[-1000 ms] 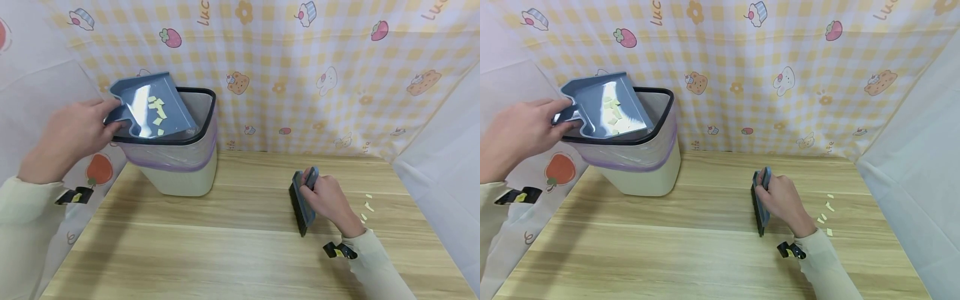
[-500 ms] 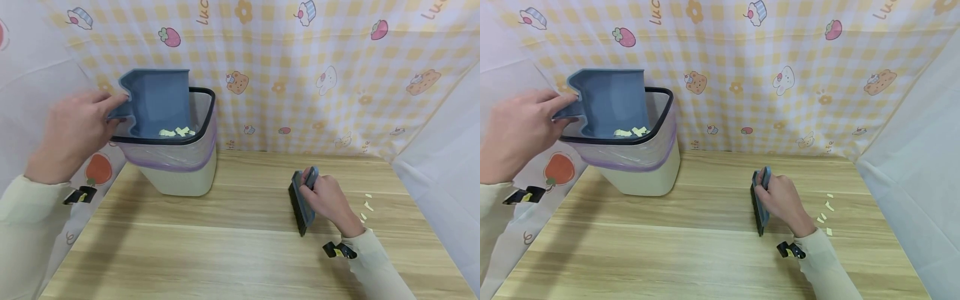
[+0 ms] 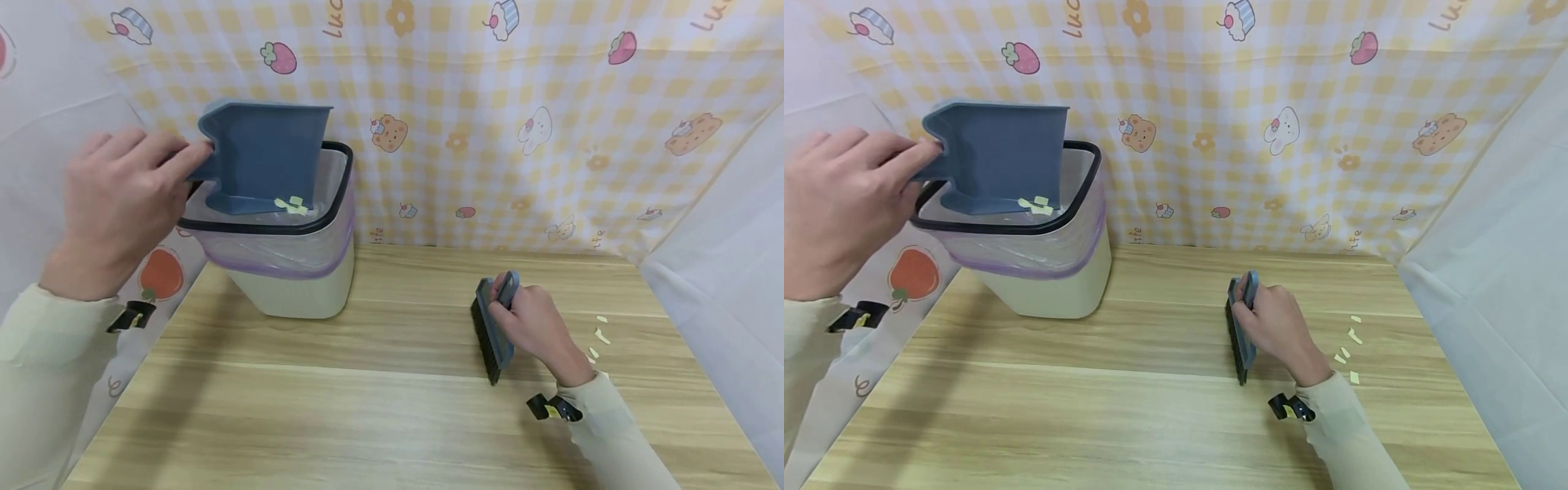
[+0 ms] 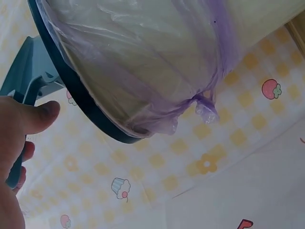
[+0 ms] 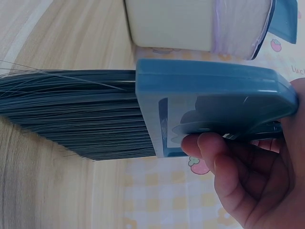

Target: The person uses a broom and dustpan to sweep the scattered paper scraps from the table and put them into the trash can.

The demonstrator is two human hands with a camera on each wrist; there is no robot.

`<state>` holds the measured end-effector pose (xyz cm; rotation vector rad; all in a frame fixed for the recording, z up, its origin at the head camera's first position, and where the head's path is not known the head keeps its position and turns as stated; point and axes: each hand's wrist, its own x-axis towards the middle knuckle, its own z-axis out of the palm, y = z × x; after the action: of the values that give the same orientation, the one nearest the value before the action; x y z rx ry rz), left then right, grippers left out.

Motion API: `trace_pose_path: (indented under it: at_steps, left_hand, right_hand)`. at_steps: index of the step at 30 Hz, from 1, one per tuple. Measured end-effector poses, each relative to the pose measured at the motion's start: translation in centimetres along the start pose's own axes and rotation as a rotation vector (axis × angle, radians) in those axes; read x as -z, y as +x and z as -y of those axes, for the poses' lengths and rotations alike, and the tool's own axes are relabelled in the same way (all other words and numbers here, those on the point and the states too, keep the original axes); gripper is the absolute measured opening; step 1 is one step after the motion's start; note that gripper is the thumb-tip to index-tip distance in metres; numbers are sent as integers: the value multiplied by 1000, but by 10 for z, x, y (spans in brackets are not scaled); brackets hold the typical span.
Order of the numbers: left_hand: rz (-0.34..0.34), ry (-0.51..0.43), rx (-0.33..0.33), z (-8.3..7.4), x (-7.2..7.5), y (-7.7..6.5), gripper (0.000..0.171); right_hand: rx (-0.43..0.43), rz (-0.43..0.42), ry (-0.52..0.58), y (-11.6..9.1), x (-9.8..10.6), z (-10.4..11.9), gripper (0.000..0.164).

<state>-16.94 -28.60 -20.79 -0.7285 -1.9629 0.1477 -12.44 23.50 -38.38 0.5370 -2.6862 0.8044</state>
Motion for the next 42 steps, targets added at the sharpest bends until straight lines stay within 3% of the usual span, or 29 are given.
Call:
trace_pose_path:
  at_steps: [7,16,23,32,42]
  left_hand:
    - [-102,0,2,-4,-4,3,33]
    - [-141,14,-32,-7,-4,3,29]
    - [-241,-7,-30,-12,-9,5,30]
    - [-263,-7,-34,-13,-10,5,30]
    - [-290,17,13,-15,-8,7,24]
  right_hand:
    - [1,2,-2,1,0,0,7]
    - [-13,16,-1,1,0,0,7]
    - [-17,14,3,1,0,1,7]
    - [-14,-2,6,1,0,1,7]
    - [-12,3,4,1,0,0,8]
